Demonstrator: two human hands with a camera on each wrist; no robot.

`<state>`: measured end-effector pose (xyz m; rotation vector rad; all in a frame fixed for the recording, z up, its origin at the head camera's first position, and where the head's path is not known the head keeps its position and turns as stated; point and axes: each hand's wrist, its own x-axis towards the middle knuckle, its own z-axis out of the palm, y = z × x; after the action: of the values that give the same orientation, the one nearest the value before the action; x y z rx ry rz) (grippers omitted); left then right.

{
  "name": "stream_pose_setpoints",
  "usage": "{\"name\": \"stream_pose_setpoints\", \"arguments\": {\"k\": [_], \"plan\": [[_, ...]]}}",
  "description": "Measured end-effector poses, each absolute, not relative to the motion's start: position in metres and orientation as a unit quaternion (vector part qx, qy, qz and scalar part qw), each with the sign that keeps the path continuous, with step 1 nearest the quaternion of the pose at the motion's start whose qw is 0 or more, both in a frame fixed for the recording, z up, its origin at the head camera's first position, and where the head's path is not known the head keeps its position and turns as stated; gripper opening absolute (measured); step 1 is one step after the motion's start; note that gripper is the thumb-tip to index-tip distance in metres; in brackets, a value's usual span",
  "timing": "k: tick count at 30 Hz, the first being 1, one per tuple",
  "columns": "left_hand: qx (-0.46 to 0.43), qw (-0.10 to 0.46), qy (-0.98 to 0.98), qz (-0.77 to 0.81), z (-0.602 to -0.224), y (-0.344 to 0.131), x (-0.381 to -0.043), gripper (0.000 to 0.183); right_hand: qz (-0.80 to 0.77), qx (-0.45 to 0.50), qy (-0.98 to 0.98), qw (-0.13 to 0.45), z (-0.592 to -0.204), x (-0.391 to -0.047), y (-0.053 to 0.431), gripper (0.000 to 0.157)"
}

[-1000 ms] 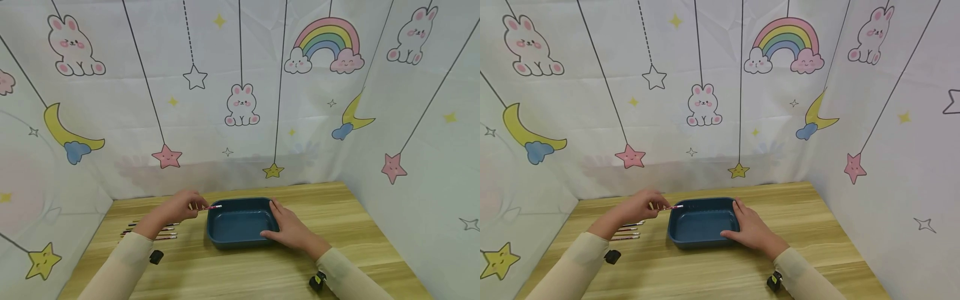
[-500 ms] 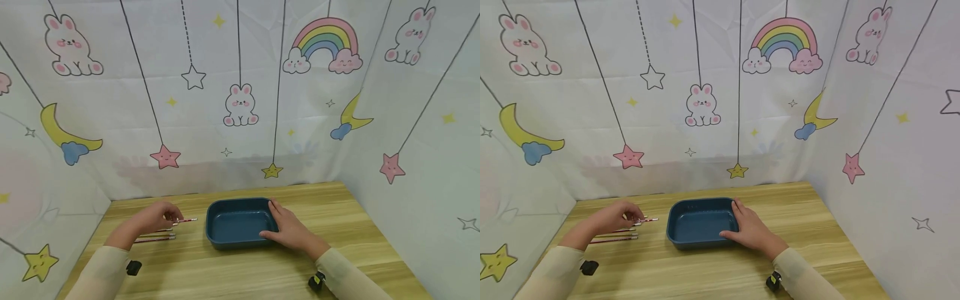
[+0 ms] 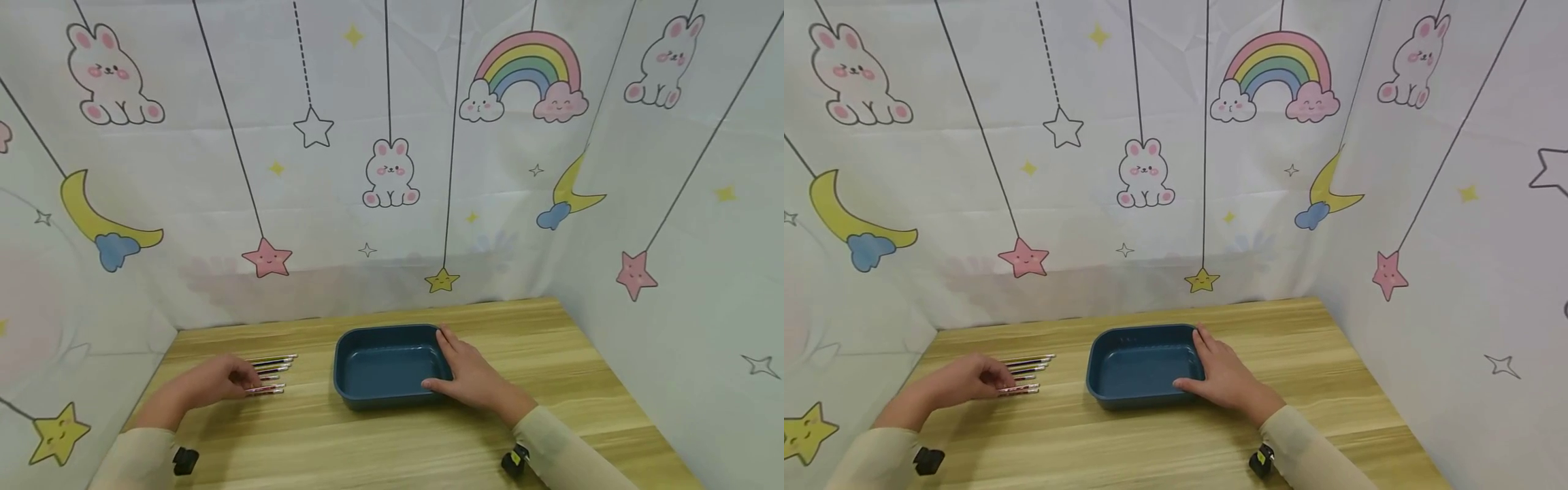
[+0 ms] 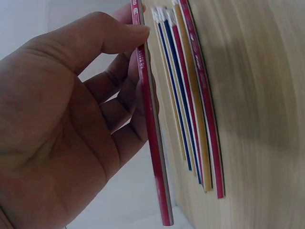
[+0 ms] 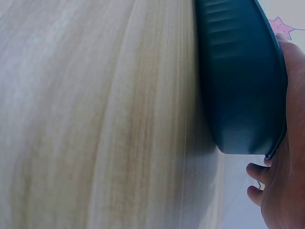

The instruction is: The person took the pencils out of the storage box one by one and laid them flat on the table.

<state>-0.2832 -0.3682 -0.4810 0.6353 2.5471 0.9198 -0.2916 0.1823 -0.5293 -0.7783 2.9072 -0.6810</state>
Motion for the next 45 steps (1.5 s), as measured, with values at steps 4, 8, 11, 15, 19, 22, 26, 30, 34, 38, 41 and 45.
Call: {"name": "stream_pose_setpoints", "arguments": {"k": [4,8,11,15,19,22,26,30,34,38,41,45], "plan": [[0.216,0.185,0.901,0.328,-0.486,-0.38,-0.281,0.018,-0.218,-0.251,0.943,0.033,-0.53,-0.291,0.183,0.114],[0.209,0.183,0.906,0.319,-0.489,-0.384,-0.28,0.019,-0.212,-0.249,0.944,0.035,-0.532,-0.293,0.184,0.114],[0.21,0.18,0.909,0.312,-0.492,-0.385,-0.279,0.02,-0.211,-0.249,0.945,0.031,-0.532,-0.293,0.185,0.114],[0.234,0.173,0.9,0.325,-0.505,-0.393,-0.28,0.02,-0.212,-0.253,0.943,0.025,-0.531,-0.293,0.185,0.114],[0.24,0.166,0.896,0.335,-0.516,-0.398,-0.281,0.02,-0.213,-0.253,0.943,0.022,-0.53,-0.294,0.184,0.114],[0.232,0.16,0.901,0.329,-0.517,-0.398,-0.282,0.022,-0.212,-0.254,0.943,0.021,-0.531,-0.295,0.184,0.114],[0.229,0.142,0.909,0.319,-0.519,-0.396,-0.281,0.024,-0.208,-0.256,0.944,0.024,-0.533,-0.295,0.184,0.114],[0.232,0.119,0.914,0.312,-0.522,-0.396,-0.281,0.026,-0.205,-0.253,0.945,0.025,-0.534,-0.296,0.184,0.115],[0.235,0.093,0.921,0.296,-0.525,-0.397,-0.281,0.026,-0.206,-0.253,0.945,0.023,-0.534,-0.296,0.184,0.115],[0.229,0.069,0.932,0.271,-0.526,-0.397,-0.281,0.024,-0.213,-0.255,0.943,0.023,-0.534,-0.296,0.184,0.114],[0.217,0.06,0.939,0.259,-0.524,-0.395,-0.28,0.021,-0.212,-0.256,0.943,0.022,-0.534,-0.296,0.184,0.114],[0.205,0.057,0.943,0.258,-0.523,-0.394,-0.279,0.018,-0.21,-0.257,0.943,0.021,-0.535,-0.296,0.184,0.114]]}}
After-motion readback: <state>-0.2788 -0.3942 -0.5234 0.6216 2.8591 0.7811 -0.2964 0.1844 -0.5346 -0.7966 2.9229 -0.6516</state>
